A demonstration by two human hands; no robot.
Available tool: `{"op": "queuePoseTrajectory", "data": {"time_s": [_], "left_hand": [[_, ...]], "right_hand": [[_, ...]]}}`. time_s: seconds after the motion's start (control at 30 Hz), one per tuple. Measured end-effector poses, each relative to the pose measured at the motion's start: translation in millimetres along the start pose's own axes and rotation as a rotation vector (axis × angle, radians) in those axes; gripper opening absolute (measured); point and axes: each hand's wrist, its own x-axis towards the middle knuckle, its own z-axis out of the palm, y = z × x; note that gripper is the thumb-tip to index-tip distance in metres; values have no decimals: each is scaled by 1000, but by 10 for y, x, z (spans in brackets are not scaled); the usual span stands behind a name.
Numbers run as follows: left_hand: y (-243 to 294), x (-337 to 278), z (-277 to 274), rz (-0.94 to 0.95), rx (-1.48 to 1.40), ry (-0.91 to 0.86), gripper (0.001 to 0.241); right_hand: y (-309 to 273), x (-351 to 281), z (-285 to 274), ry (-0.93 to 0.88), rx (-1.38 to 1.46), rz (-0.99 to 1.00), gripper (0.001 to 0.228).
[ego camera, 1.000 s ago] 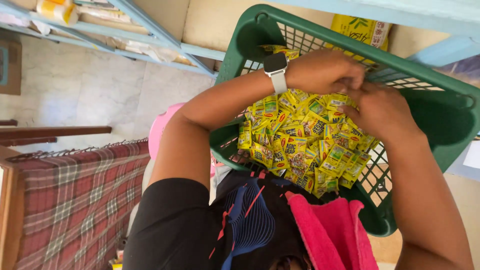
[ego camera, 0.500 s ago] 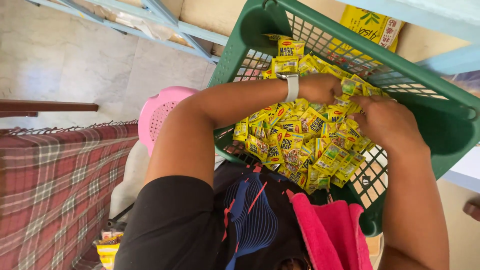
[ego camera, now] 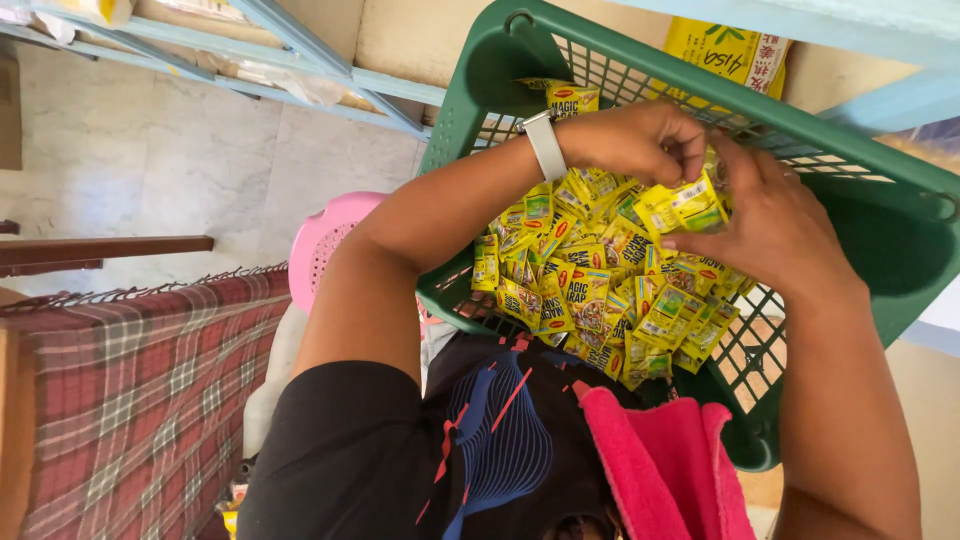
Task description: Organizing and placing seasoning packets from a basket onto grocery store shelves.
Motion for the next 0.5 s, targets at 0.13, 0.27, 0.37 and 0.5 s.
{"op": "queuePoseTrajectory", "data": {"time_s": [0.13, 0.27, 0.37, 0.5], "left_hand": [[166, -55, -21, -145, -105, -35, 16], [314, -87, -42, -174, -202, -17, 21], [565, -171, -87, -136, -307, -9, 29], [758, -217, -129, -32, -454, -298, 44]], "right_hand": [[70, -13, 21, -6, 66, 65, 72], [505, -11, 254, -51, 867, 30, 33], [527, -50, 79, -43, 1033, 131, 29], [804, -130, 135, -97, 1222, 28, 27]]}}
